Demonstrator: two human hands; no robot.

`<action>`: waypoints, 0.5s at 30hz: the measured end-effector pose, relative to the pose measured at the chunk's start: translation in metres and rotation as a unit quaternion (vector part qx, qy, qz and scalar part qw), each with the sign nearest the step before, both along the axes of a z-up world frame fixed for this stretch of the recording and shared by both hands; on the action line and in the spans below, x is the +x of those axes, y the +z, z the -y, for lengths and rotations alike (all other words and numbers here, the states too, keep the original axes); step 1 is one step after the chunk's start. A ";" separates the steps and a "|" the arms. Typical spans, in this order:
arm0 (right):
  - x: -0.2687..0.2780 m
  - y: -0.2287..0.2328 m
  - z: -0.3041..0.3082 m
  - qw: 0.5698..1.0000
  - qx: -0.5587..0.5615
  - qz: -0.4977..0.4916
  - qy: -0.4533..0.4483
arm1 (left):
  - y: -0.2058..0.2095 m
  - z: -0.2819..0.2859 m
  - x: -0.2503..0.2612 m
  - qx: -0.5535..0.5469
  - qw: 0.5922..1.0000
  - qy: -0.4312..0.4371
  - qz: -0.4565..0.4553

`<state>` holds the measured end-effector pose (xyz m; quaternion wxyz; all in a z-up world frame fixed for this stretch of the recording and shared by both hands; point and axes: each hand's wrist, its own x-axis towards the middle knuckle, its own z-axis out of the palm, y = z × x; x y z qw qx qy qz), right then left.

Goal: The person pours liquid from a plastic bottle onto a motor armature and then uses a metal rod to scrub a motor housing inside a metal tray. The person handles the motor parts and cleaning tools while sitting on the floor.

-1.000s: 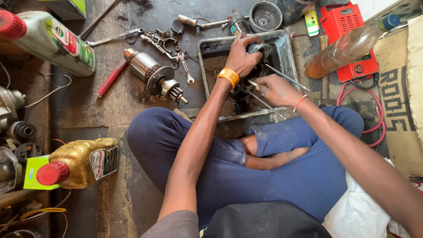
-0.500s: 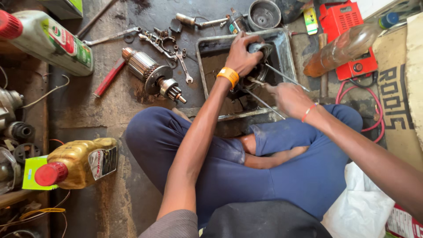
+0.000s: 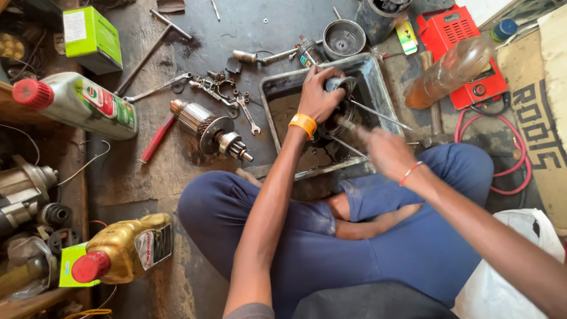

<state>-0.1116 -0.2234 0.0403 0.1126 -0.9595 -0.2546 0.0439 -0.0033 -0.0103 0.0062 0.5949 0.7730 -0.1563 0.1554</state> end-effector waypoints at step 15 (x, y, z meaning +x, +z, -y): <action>-0.017 0.016 0.061 0.989 0.035 -0.083 -0.121 | 0.000 0.015 -0.022 0.214 0.970 0.047 -0.107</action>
